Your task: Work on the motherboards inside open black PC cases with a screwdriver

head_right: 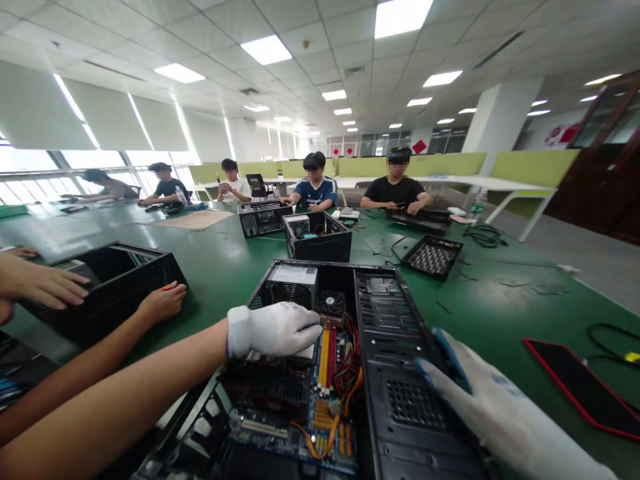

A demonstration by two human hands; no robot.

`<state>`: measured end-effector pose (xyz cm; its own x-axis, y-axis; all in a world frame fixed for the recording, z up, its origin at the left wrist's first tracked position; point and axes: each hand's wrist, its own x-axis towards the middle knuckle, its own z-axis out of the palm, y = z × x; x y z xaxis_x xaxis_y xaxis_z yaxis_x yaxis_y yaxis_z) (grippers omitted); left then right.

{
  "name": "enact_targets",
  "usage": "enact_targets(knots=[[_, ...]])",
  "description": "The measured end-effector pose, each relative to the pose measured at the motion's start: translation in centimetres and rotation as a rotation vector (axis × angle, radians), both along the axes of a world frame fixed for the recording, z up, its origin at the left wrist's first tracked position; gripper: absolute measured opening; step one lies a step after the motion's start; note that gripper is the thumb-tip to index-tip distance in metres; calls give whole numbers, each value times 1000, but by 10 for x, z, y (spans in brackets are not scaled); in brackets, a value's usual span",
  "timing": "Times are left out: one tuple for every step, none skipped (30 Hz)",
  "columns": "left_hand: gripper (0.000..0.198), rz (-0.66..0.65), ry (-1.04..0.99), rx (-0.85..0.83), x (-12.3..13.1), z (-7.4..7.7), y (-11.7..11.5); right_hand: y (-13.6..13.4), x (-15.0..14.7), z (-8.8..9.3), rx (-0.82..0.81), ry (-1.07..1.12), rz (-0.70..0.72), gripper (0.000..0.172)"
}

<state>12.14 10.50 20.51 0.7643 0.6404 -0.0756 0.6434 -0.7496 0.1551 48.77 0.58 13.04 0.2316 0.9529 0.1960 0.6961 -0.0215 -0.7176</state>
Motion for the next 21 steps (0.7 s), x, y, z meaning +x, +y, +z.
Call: enact_targets(knots=[[37,-16,-23,18,-4,4,-8,-4,0,-4,-41,-7,-5,72],[35,-27,-42,36,-9,8,-17,-6,-1,-8,-79,-12,-3,73],[33,-31,-58,48,-15,12,-27,-6,-2,-10,-109,-5,2,75],[30,-31,-71,54,-22,16,-39,-5,-2,-12,-122,10,9,76],[27,-26,-89,57,-29,20,-51,-4,-3,-13,-121,30,15,76],[23,-13,-111,54,-38,23,-63,-2,-3,-14,-113,50,17,75],[20,1,-137,46,-46,25,-75,0,-4,-14,-105,68,23,73],[18,22,-168,43,-55,25,-86,3,-6,-14,-99,81,30,70],[17,33,-199,46,-64,23,-96,5,-10,-13,-96,88,40,68],[17,34,-230,57,-72,17,-105,7,-15,-11,-95,89,55,66],[17,31,-261,81,-79,9,-112,8,-24,-9,-96,87,74,65],[17,18,-285,98,-86,-2,-117,10,-34,-5,-95,85,95,65],[17,27,-306,112,-93,-13,-122,13,-47,-1,-90,81,116,66],[19,57,-321,117,-100,-25,-125,16,-61,3,-83,79,141,66],[20,106,-338,111,-106,-35,-128,20,-76,8,-77,79,177,66],[21,169,-358,102,-114,-42,-130,25,-92,12,-69,82,220,65],[22,225,-377,91,-122,-46,-131,30,-109,17,-62,87,269,64],[24,272,-397,85,-132,-47,-129,37,-126,20,-57,94,319,62],[27,309,-414,84,-143,-44,-125,44,-143,23,-44,102,359,59],[29,329,-428,87,-156,-39,-116,51,-160,26,-28,110,394,57],[32,342,-438,95,-171,-32,-103,59,-177,27,-7,121,421,54]])
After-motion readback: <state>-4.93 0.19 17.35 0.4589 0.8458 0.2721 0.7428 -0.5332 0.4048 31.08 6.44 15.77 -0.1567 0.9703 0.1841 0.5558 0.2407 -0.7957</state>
